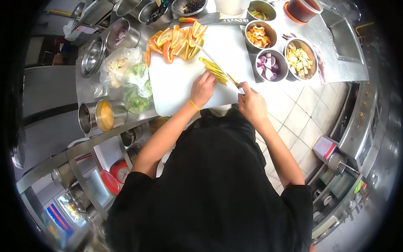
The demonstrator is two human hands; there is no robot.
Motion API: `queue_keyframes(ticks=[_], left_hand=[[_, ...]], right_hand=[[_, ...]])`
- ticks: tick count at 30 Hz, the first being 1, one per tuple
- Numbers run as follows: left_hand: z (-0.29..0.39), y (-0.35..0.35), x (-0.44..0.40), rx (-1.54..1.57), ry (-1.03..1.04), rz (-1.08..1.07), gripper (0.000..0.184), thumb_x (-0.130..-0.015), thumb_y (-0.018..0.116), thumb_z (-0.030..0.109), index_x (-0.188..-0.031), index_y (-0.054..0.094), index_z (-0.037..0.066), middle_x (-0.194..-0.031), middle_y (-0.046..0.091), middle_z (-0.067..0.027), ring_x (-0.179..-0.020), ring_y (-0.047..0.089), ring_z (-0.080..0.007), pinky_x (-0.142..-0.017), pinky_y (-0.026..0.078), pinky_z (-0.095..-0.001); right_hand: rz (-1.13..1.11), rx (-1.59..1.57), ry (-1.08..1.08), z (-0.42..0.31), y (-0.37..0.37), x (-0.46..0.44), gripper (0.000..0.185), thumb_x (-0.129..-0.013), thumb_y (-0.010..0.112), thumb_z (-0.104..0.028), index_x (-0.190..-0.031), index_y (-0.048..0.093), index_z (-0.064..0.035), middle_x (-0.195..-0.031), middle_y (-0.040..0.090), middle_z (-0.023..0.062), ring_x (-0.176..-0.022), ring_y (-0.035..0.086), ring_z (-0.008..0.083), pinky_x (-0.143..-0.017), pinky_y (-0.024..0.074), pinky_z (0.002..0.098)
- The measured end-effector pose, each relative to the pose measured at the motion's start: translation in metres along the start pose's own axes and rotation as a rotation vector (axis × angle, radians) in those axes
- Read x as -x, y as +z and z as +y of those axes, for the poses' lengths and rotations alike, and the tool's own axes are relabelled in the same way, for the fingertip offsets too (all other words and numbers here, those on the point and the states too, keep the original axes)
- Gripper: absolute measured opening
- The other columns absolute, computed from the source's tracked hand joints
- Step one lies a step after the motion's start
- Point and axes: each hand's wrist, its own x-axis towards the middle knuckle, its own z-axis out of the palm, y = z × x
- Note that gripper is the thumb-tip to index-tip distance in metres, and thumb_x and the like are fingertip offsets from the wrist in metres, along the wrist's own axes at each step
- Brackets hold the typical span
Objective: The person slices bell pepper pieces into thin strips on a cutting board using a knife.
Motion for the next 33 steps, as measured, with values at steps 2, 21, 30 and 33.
queue_keyframes(ticks=[2, 21, 30, 33], left_hand=[[0.011, -0.001, -0.001, -0.002, -0.078, 0.011, 0.021, -0.078, 0.057, -0.007, -0.096, 0.064, 0.0, -0.1, 0.061, -0.0125, -0.088, 0.061, -0.0322, -0.073, 0.051, -0.0392], [0.003, -0.076, -0.059, -0.11, -0.351, -0.025, 0.028, -0.083, 0.071, 0.021, -0.105, 0.067, 0.005, -0.113, 0.066, -0.0113, -0.099, 0.064, -0.0325, -0.087, 0.051, -0.0395], [-0.07, -0.072, -0.069, -0.478, -0.445, -0.088, 0.014, -0.081, 0.067, 0.013, -0.092, 0.063, 0.004, -0.098, 0.064, -0.0102, -0.088, 0.064, -0.0345, -0.073, 0.051, -0.045], [-0.062, -0.093, -0.026, -0.344, -0.447, 0.131, 0.013, -0.083, 0.061, 0.006, -0.096, 0.063, 0.005, -0.095, 0.065, -0.0107, -0.086, 0.064, -0.0343, -0.074, 0.051, -0.0439]], right_hand=[[0.024, -0.027, -0.027, 0.008, 0.005, -0.002, 0.032, -0.082, 0.062, -0.007, -0.112, 0.05, -0.0084, -0.079, 0.062, 0.0192, -0.068, 0.062, 0.0415, -0.062, 0.0489, 0.0513], [-0.418, -0.154, -0.229, 0.02, 0.004, -0.027, 0.036, -0.076, 0.066, -0.005, -0.107, 0.049, -0.0055, -0.068, 0.064, 0.0205, -0.071, 0.063, 0.0431, -0.066, 0.0498, 0.0504], [-0.51, -0.119, -0.16, 0.057, -0.015, -0.015, 0.022, -0.085, 0.061, -0.008, -0.103, 0.055, 0.001, -0.07, 0.062, 0.0274, -0.074, 0.061, 0.0468, -0.067, 0.0474, 0.0517], [-0.443, -0.195, -0.077, 0.055, -0.016, -0.01, 0.021, -0.086, 0.06, -0.007, -0.103, 0.054, 0.0025, -0.069, 0.061, 0.0274, -0.071, 0.06, 0.0471, -0.064, 0.0461, 0.0516]])
